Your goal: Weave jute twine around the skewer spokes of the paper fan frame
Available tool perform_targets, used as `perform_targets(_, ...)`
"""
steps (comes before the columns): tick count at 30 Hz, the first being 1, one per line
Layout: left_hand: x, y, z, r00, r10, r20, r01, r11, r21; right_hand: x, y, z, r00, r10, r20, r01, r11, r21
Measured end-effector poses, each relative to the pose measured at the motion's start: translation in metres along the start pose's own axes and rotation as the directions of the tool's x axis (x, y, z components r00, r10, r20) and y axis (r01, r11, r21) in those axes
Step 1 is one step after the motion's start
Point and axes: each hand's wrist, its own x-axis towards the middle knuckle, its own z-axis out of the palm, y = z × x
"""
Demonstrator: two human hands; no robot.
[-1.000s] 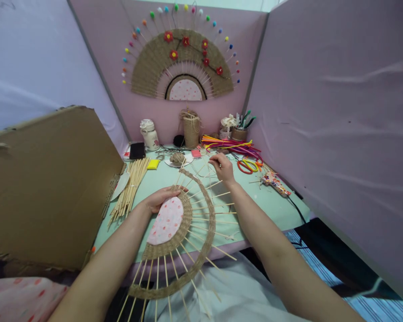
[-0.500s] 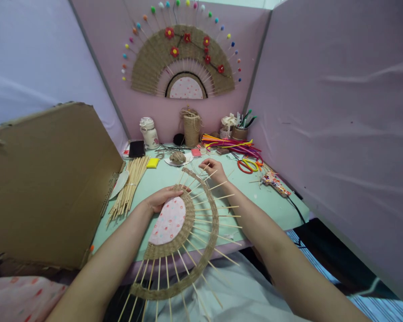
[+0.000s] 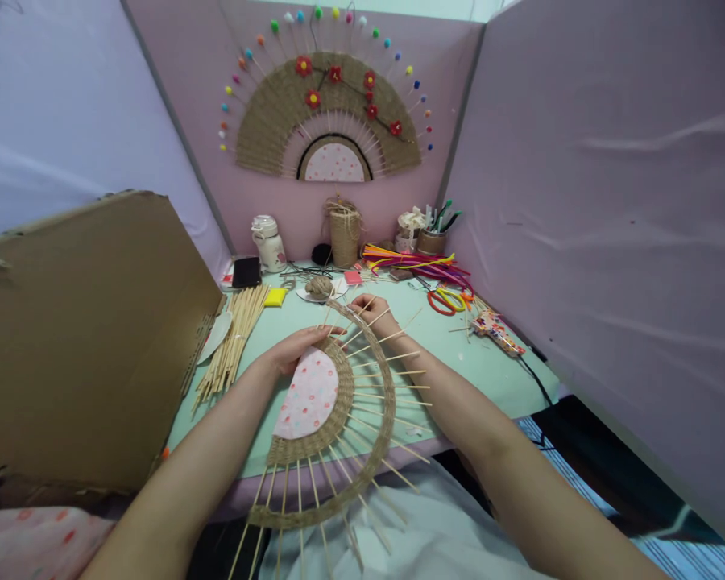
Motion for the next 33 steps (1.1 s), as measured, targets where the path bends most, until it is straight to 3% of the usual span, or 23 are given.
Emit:
perform_targets(5, 0.018, 0.02, 0.005, 0.989, 0.057, -0.136, -0.059, 0.998, -0.011, 0.001, 0.003, 0.0, 1.0, -0.014, 0.022, 0.015, 1.0, -0.012)
perform_targets(7, 0.025, 0.025, 0.005, 0.988, 0.024, -0.151, -0.027, 1.0, -0.016, 0.002, 0.005, -0.001, 1.0, -0.009, 0.028, 0.008, 1.0, 0.012)
perform_targets(12, 0.032, 0.019, 0.004, 0.997, 0.011, -0.073, -0.016, 0.998, -0.063, 0.004, 0.005, -0.007, 0.998, -0.008, 0.06, 0.009, 1.0, -0.017)
perform_targets(22, 0.032, 0.002, -0.004, 0.986, 0.138, 0.092, -0.121, 0.978, -0.168, 0.034, -0.017, -0.013, 0.966, -0.153, 0.208, 0.182, 0.975, -0.129)
perform_targets(29, 0.025, -0.001, 0.0, 0.977, 0.18, 0.116, -0.142, 0.951, -0.275, 0.039, -0.018, 0.0, 0.961, -0.188, 0.205, 0.223, 0.961, -0.164)
perform_targets(33, 0.027, -0.005, -0.004, 0.973, 0.197, 0.121, -0.153, 0.941, -0.3, 0.043, -0.026, -0.006, 0.94, -0.261, 0.219, 0.311, 0.921, -0.235)
